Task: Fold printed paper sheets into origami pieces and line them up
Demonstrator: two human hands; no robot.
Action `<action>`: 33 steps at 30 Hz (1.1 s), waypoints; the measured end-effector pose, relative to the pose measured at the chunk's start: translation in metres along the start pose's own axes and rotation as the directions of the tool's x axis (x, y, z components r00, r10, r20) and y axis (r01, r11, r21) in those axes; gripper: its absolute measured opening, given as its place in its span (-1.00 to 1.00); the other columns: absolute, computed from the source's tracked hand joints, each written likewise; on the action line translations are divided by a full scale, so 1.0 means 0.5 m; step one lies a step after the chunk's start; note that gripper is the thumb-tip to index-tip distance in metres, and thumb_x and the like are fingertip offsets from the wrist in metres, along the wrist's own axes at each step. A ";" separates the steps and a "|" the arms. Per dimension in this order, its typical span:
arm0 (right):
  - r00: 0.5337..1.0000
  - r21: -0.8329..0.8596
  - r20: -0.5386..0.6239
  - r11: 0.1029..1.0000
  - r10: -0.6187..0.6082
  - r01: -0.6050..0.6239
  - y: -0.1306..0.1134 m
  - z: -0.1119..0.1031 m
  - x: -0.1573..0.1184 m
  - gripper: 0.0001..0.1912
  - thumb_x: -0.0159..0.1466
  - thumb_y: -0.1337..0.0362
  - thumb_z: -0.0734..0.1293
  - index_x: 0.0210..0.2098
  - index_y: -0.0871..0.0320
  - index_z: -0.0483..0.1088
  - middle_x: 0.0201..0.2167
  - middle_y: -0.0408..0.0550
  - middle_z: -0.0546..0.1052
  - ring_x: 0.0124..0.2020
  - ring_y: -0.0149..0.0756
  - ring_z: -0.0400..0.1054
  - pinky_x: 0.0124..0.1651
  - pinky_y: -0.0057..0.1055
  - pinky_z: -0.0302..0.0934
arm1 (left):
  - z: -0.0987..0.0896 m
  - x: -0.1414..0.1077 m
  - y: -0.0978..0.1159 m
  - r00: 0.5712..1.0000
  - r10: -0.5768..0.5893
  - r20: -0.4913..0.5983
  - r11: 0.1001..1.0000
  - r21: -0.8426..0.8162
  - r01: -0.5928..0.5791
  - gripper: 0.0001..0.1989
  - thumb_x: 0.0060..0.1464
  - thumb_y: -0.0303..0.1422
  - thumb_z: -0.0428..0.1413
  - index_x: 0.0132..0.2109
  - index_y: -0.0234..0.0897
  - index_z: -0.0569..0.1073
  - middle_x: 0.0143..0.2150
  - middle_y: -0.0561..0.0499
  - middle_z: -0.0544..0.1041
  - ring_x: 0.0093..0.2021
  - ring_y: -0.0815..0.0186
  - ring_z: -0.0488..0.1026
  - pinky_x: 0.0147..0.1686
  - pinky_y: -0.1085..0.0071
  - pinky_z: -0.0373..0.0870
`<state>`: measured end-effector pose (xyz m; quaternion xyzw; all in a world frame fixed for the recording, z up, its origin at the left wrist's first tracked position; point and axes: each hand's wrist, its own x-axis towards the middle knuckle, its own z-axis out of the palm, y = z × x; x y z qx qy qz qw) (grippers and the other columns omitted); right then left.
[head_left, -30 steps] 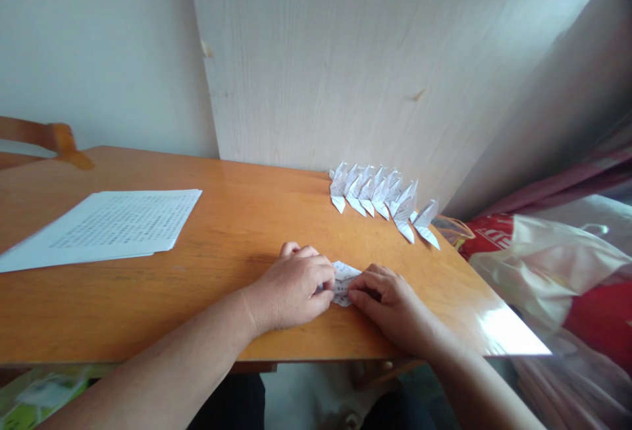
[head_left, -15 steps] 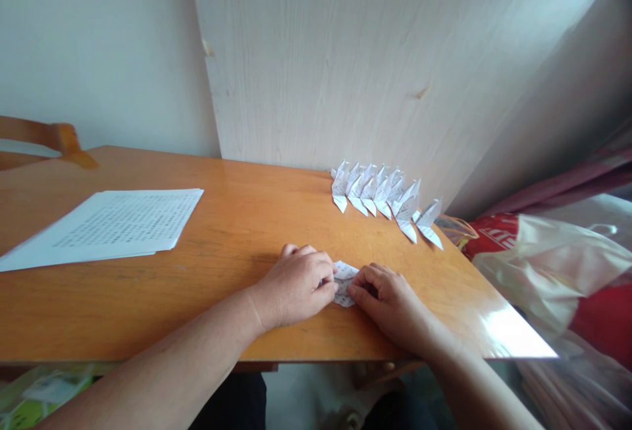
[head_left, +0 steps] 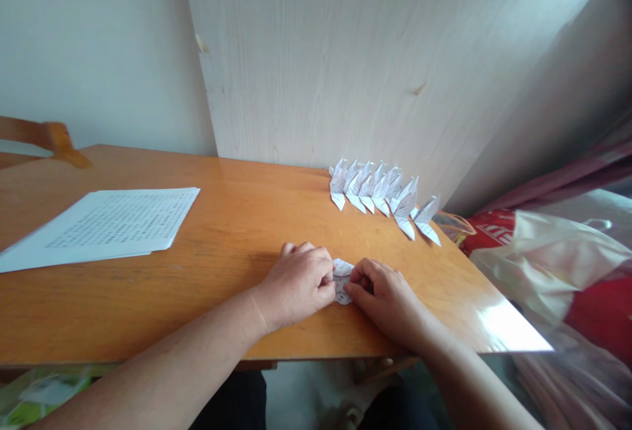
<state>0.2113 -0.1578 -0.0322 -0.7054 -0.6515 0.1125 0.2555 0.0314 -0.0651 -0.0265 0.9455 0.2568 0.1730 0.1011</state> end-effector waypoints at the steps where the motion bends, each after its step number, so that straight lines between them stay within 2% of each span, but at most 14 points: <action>1: 1.000 -0.005 -0.001 1.000 0.004 -0.004 0.000 0.000 0.001 -0.89 0.23 0.28 0.34 -0.42 0.12 0.34 -0.45 -0.16 0.48 -0.38 -0.31 0.28 -0.33 -0.40 -0.06 | 0.000 0.001 0.002 1.000 -0.004 -0.001 1.000 0.001 0.004 -0.88 0.10 -0.42 0.06 -0.41 -0.23 0.39 -0.27 0.05 0.52 -0.14 0.20 0.40 -0.17 0.24 0.11; 13: 1.000 0.002 -0.003 1.000 0.022 -0.022 0.001 0.003 0.003 -0.93 0.21 0.30 0.35 -0.39 0.11 0.35 -0.45 -0.16 0.47 -0.38 -0.31 0.28 -0.32 -0.40 -0.06 | 0.000 0.007 0.006 0.999 -0.036 0.006 0.999 0.006 0.036 -0.94 0.03 -0.44 0.07 -0.40 -0.23 0.35 -0.30 0.04 0.45 -0.19 0.22 0.33 -0.25 0.29 0.06; 26: 1.000 0.005 -0.013 1.000 -0.006 0.006 0.005 0.006 0.000 -0.93 0.23 0.31 0.34 -0.39 0.11 0.35 -0.44 -0.16 0.47 -0.36 -0.30 0.28 -0.31 -0.40 -0.07 | 0.001 0.002 0.001 1.000 -0.015 -0.007 1.000 -0.013 0.015 -0.96 0.06 -0.42 0.10 -0.34 -0.20 0.37 -0.29 0.08 0.46 -0.16 0.21 0.34 -0.20 0.27 0.08; 33: 1.000 0.009 -0.013 1.000 -0.017 0.017 0.007 0.007 -0.002 -0.91 0.24 0.31 0.34 -0.40 0.10 0.35 -0.43 -0.16 0.48 -0.35 -0.29 0.29 -0.30 -0.39 -0.07 | -0.004 -0.002 0.000 1.000 -0.007 0.004 0.999 -0.034 0.007 -0.95 0.15 -0.41 0.06 -0.28 -0.18 0.40 -0.23 0.07 0.49 -0.10 0.20 0.35 -0.14 0.25 0.11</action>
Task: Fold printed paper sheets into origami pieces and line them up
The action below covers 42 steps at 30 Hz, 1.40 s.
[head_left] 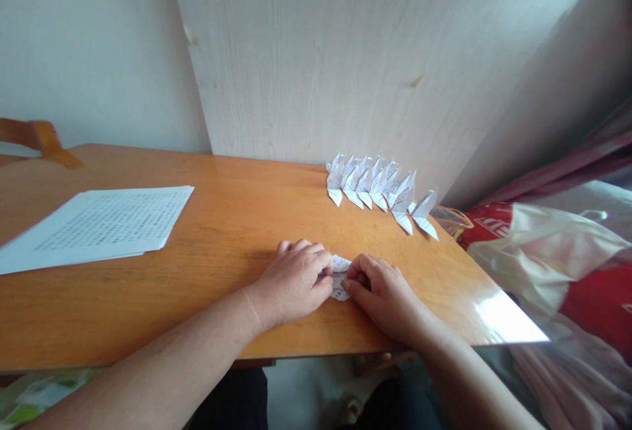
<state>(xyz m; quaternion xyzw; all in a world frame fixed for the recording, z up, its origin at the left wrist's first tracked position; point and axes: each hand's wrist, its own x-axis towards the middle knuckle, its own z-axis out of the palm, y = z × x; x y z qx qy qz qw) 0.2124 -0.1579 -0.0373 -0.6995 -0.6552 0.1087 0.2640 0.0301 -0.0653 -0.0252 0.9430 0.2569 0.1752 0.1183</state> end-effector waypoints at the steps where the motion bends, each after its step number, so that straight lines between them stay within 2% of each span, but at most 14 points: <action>1: 1.000 0.001 -0.001 1.000 0.000 0.000 0.000 0.000 0.000 -0.91 0.24 0.30 0.34 -0.40 0.10 0.34 -0.43 -0.16 0.48 -0.35 -0.29 0.29 -0.30 -0.39 -0.07 | 0.000 0.000 0.000 1.000 0.000 0.002 1.000 -0.001 0.000 -0.95 0.15 -0.41 0.06 -0.28 -0.18 0.40 -0.22 0.07 0.49 -0.10 0.20 0.35 -0.14 0.25 0.11; 7: 1.000 0.003 -0.003 1.000 -0.007 0.007 -0.001 0.000 -0.001 -0.91 0.25 0.32 0.32 -0.41 0.10 0.34 -0.42 -0.15 0.48 -0.34 -0.30 0.29 -0.30 -0.39 -0.06 | 0.002 -0.002 0.000 1.000 0.010 0.000 1.000 0.009 -0.010 -0.94 0.15 -0.43 0.08 -0.23 -0.15 0.41 -0.20 0.09 0.50 -0.09 0.20 0.36 -0.14 0.24 0.12; 14: 1.000 0.016 0.000 1.000 -0.011 0.011 0.000 -0.001 -0.001 -0.92 0.25 0.32 0.31 -0.39 0.10 0.35 -0.41 -0.15 0.48 -0.34 -0.30 0.29 -0.30 -0.39 -0.06 | 0.001 -0.003 0.001 1.000 0.028 -0.005 0.999 -0.016 -0.028 -0.78 0.19 -0.43 0.07 -0.03 -0.08 0.43 -0.07 0.08 0.53 -0.01 0.18 0.36 -0.05 0.20 0.11; 18: 1.000 0.016 0.006 1.000 -0.009 0.009 0.000 -0.001 0.001 -0.91 0.25 0.31 0.31 -0.40 0.10 0.34 -0.43 -0.16 0.47 -0.35 -0.31 0.28 -0.31 -0.40 -0.06 | -0.004 -0.005 0.003 0.997 0.066 0.034 0.997 0.048 -0.068 -0.82 0.21 -0.42 0.04 -0.12 -0.07 0.50 -0.17 0.04 0.53 -0.05 0.16 0.35 -0.10 0.20 0.09; 23: 1.000 0.003 0.013 1.000 -0.004 0.004 0.004 0.000 0.004 -0.90 0.23 0.32 0.32 -0.42 0.10 0.33 -0.44 -0.16 0.47 -0.36 -0.31 0.28 -0.33 -0.41 -0.07 | -0.007 -0.003 0.008 0.997 0.058 0.042 0.994 0.086 -0.062 -0.85 0.18 -0.41 0.07 -0.22 -0.09 0.53 -0.23 0.03 0.50 -0.08 0.16 0.34 -0.11 0.19 0.08; 29: 1.000 0.021 -0.003 1.000 -0.019 0.019 0.005 0.001 0.003 -0.90 0.24 0.29 0.34 -0.40 0.09 0.34 -0.45 -0.19 0.48 -0.37 -0.32 0.29 -0.33 -0.42 -0.07 | -0.003 0.004 0.010 1.000 0.021 0.023 0.997 0.071 -0.022 -0.87 0.20 -0.31 0.09 -0.25 -0.09 0.54 -0.24 0.04 0.50 -0.09 0.16 0.33 -0.11 0.18 0.07; 35: 1.000 0.008 0.015 1.000 -0.015 0.015 0.003 -0.003 0.002 -0.88 0.24 0.28 0.33 -0.42 0.10 0.34 -0.44 -0.17 0.48 -0.37 -0.32 0.29 -0.34 -0.42 -0.04 | -0.003 0.006 0.009 1.000 0.016 0.012 0.998 0.060 -0.017 -0.86 0.21 -0.29 0.08 -0.26 -0.09 0.54 -0.24 0.04 0.50 -0.09 0.17 0.34 -0.10 0.18 0.07; 39: 1.000 0.024 0.026 1.000 -0.015 0.014 0.003 -0.006 0.000 -0.93 0.25 0.28 0.32 -0.38 0.10 0.36 -0.44 -0.18 0.47 -0.36 -0.31 0.30 -0.32 -0.41 -0.01 | -0.007 0.003 0.008 0.999 0.026 0.035 0.999 0.044 -0.028 -0.87 0.11 -0.20 0.16 -0.23 -0.09 0.55 -0.23 0.03 0.49 -0.08 0.14 0.34 -0.08 0.18 0.07; 42: 1.000 0.029 0.018 0.999 -0.017 0.016 0.002 -0.007 -0.001 -0.93 0.26 0.30 0.30 -0.37 0.09 0.36 -0.43 -0.17 0.47 -0.34 -0.30 0.31 -0.31 -0.41 0.00 | -0.008 0.001 0.004 0.999 0.030 0.040 0.999 0.040 -0.031 -0.87 0.07 -0.23 0.17 -0.22 -0.09 0.55 -0.21 0.03 0.50 -0.08 0.14 0.35 -0.10 0.19 0.08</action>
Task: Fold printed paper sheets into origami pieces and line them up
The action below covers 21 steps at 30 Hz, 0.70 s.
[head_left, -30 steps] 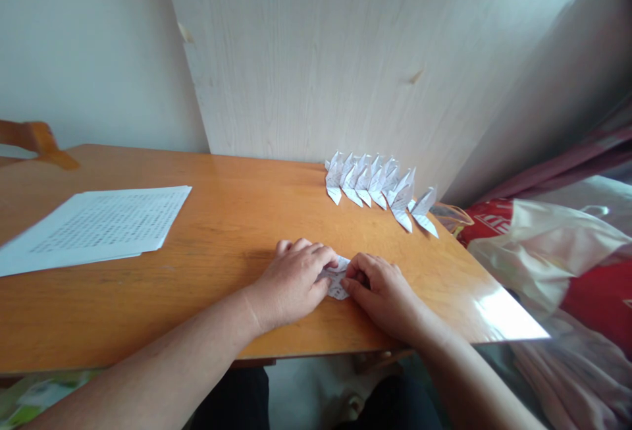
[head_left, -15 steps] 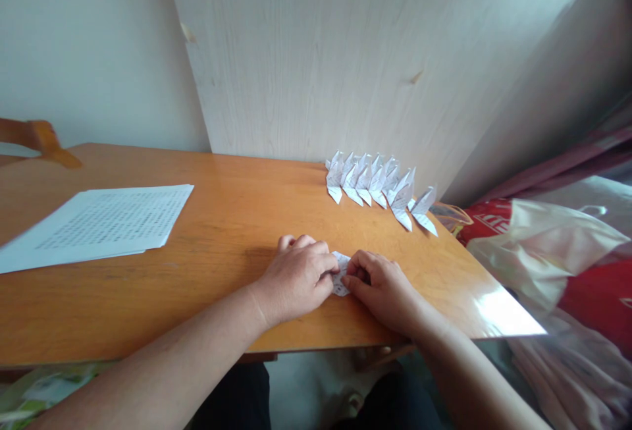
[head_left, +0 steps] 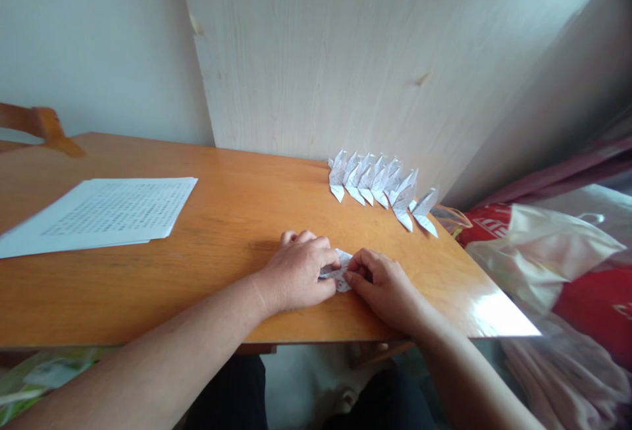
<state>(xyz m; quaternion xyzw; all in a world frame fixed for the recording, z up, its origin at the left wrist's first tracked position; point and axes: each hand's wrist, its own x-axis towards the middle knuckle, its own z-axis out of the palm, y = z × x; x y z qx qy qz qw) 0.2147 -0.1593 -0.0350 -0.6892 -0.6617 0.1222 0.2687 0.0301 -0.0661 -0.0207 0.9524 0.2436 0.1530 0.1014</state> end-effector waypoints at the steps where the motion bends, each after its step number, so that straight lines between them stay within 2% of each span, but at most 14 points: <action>1: 1.000 0.000 -0.001 1.000 0.000 0.000 0.000 0.000 0.000 -0.93 0.26 0.30 0.30 -0.37 0.09 0.36 -0.43 -0.17 0.47 -0.34 -0.30 0.32 -0.31 -0.41 0.00 | 0.000 0.000 -0.001 1.000 -0.001 0.000 1.000 -0.002 0.001 -0.88 0.09 -0.24 0.16 -0.22 -0.09 0.55 -0.21 0.03 0.50 -0.08 0.14 0.35 -0.12 0.20 0.08; 11: 1.000 -0.004 -0.003 1.000 -0.002 0.002 0.005 0.004 0.000 -0.95 0.25 0.33 0.31 -0.37 0.08 0.36 -0.43 -0.18 0.48 -0.34 -0.30 0.32 -0.30 -0.40 -0.03 | 0.003 -0.002 -0.006 1.000 0.006 0.009 1.000 -0.014 -0.006 -0.88 0.13 -0.31 0.12 -0.19 -0.07 0.53 -0.17 0.05 0.51 -0.05 0.15 0.34 -0.11 0.20 0.09; 17: 1.000 -0.002 0.009 1.000 0.015 -0.015 0.000 0.002 0.003 -0.95 0.25 0.31 0.31 -0.36 0.09 0.37 -0.44 -0.17 0.49 -0.35 -0.29 0.31 -0.31 -0.40 -0.06 | 0.000 -0.001 -0.001 1.000 0.003 0.005 0.999 -0.039 -0.003 -0.73 0.06 -0.41 0.11 -0.07 -0.04 0.46 -0.10 0.08 0.54 -0.01 0.14 0.35 -0.08 0.19 0.09; 21: 1.000 -0.005 0.004 1.000 0.015 -0.015 -0.002 0.002 0.004 -0.96 0.24 0.32 0.31 -0.36 0.08 0.37 -0.43 -0.18 0.49 -0.35 -0.30 0.30 -0.31 -0.40 -0.07 | -0.002 -0.001 -0.001 1.000 -0.004 0.008 0.998 -0.062 0.005 -0.73 0.04 -0.45 0.09 -0.10 -0.06 0.43 -0.12 0.09 0.55 -0.01 0.15 0.36 -0.05 0.18 0.09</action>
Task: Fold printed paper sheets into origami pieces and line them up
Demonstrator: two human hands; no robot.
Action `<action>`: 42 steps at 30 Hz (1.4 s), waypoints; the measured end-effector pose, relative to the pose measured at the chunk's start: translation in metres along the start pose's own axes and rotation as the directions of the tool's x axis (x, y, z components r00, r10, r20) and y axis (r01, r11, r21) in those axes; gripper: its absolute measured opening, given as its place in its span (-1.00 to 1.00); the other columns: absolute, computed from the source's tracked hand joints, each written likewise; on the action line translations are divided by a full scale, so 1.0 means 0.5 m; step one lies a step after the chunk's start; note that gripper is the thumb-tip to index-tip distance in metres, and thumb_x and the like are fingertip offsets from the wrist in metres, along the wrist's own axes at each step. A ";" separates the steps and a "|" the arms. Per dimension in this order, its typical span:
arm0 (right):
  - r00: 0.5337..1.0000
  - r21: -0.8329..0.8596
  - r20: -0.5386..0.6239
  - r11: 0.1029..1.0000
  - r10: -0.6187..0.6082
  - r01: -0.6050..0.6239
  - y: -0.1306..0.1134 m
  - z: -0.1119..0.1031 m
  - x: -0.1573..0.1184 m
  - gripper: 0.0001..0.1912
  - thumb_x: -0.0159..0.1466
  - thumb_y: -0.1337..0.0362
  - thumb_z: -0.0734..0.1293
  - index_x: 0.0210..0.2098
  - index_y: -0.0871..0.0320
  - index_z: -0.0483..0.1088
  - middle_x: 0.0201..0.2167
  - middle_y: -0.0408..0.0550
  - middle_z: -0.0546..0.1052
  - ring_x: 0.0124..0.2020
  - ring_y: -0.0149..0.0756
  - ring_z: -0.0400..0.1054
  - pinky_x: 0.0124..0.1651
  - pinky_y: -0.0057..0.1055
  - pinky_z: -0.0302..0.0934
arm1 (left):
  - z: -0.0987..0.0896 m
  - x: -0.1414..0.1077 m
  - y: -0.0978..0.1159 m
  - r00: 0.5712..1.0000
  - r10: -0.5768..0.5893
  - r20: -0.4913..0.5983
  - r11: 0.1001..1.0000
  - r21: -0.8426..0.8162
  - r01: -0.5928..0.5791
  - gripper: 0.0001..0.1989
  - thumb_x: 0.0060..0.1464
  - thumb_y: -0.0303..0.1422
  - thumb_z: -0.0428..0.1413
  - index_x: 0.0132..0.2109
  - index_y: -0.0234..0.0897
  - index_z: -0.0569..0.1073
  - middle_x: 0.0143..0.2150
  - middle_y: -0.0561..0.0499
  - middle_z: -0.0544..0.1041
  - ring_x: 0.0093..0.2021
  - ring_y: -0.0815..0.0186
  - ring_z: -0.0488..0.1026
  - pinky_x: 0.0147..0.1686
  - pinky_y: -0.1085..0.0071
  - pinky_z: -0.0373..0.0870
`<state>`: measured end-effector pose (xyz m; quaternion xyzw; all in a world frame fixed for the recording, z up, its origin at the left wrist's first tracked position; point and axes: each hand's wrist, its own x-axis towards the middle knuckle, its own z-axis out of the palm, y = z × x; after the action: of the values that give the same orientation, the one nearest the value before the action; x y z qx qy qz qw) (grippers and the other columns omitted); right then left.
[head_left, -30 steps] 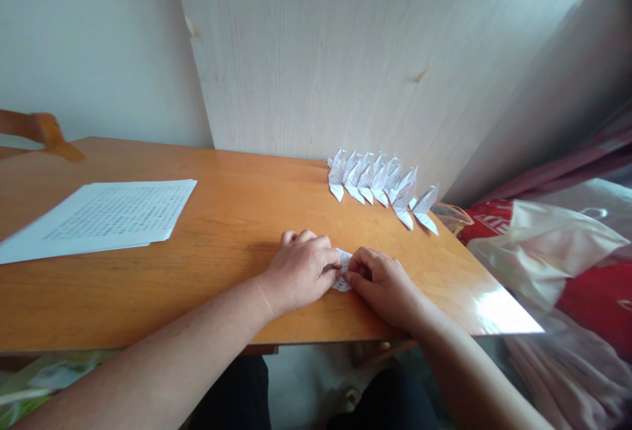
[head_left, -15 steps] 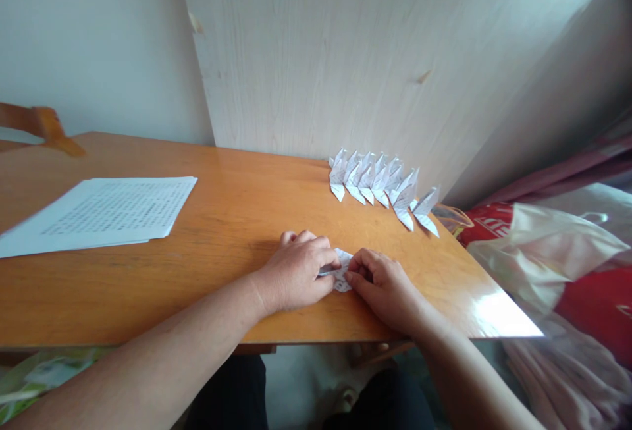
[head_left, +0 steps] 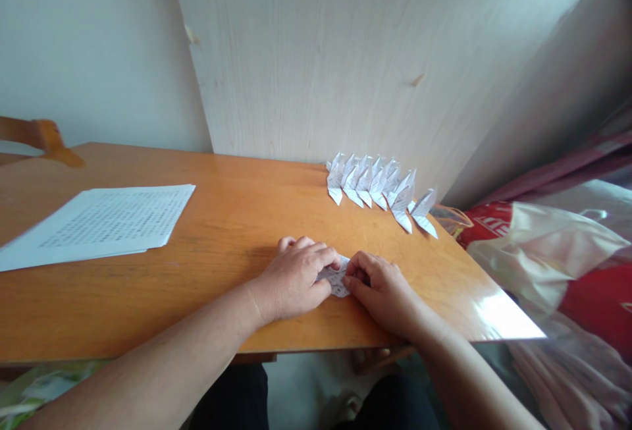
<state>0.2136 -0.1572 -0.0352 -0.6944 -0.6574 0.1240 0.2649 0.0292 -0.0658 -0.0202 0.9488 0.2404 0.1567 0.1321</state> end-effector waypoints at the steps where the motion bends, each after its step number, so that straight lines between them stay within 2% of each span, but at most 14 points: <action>1: 1.000 0.001 -0.003 1.000 0.001 -0.001 0.000 0.000 0.000 -0.96 0.24 0.33 0.31 -0.37 0.08 0.37 -0.43 -0.17 0.49 -0.35 -0.30 0.30 -0.31 -0.40 -0.07 | 0.000 0.000 -0.001 1.000 -0.004 -0.001 1.000 -0.004 0.004 -0.74 0.03 -0.46 0.09 -0.11 -0.08 0.43 -0.13 0.09 0.54 -0.01 0.15 0.36 -0.05 0.18 0.09; 10: 1.000 0.011 -0.029 1.000 0.000 0.000 -0.001 0.003 -0.002 -0.95 0.23 0.32 0.31 -0.38 0.09 0.37 -0.43 -0.14 0.50 -0.33 -0.26 0.32 -0.30 -0.39 -0.04 | -0.007 -0.002 -0.009 0.999 -0.026 0.022 0.999 -0.044 0.027 -0.97 0.09 -0.37 0.08 -0.27 -0.16 0.41 -0.22 0.08 0.50 -0.07 0.19 0.35 -0.08 0.23 0.10; 17: 1.000 -0.005 -0.020 1.000 0.005 -0.006 -0.002 0.002 -0.003 -0.94 0.24 0.33 0.30 -0.39 0.09 0.35 -0.43 -0.15 0.49 -0.34 -0.29 0.30 -0.32 -0.40 -0.08 | -0.010 -0.004 -0.019 0.999 -0.023 0.046 0.996 -0.080 0.027 -0.89 0.10 -0.44 0.05 -0.21 -0.14 0.41 -0.18 0.09 0.50 -0.06 0.22 0.35 -0.03 0.26 0.12; 28: 1.000 -0.028 -0.020 1.000 0.007 -0.007 -0.003 0.003 -0.002 -0.95 0.22 0.34 0.31 -0.39 0.11 0.36 -0.43 -0.17 0.48 -0.37 -0.31 0.28 -0.33 -0.41 -0.11 | -0.003 -0.005 -0.020 0.999 0.018 0.051 0.999 -0.038 -0.017 -0.88 0.16 -0.45 0.04 -0.20 -0.12 0.41 -0.18 0.10 0.48 -0.04 0.21 0.34 -0.05 0.25 0.15; 34: 1.000 -0.020 -0.024 1.000 -0.005 0.005 -0.002 0.003 -0.002 -0.95 0.23 0.33 0.32 -0.39 0.10 0.37 -0.44 -0.18 0.48 -0.38 -0.32 0.28 -0.34 -0.41 -0.11 | -0.003 -0.007 -0.021 0.997 0.063 0.036 0.998 -0.021 -0.063 -0.75 0.17 -0.46 0.03 -0.08 -0.03 0.45 -0.13 0.10 0.50 -0.03 0.21 0.34 0.01 0.22 0.13; 42: 1.000 -0.015 -0.020 1.000 0.013 -0.013 -0.004 0.000 0.001 -0.93 0.22 0.31 0.34 -0.40 0.10 0.37 -0.45 -0.19 0.49 -0.37 -0.32 0.29 -0.34 -0.41 -0.08 | -0.010 -0.009 -0.015 0.995 0.089 0.032 0.996 0.013 -0.090 -0.77 0.16 -0.47 0.05 -0.19 -0.02 0.53 -0.21 0.11 0.50 -0.04 0.22 0.34 0.16 0.10 0.01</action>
<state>0.2120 -0.1567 -0.0344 -0.7018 -0.6512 0.1140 0.2653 0.0206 -0.0609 -0.0191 0.9619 0.1966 0.1458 0.1220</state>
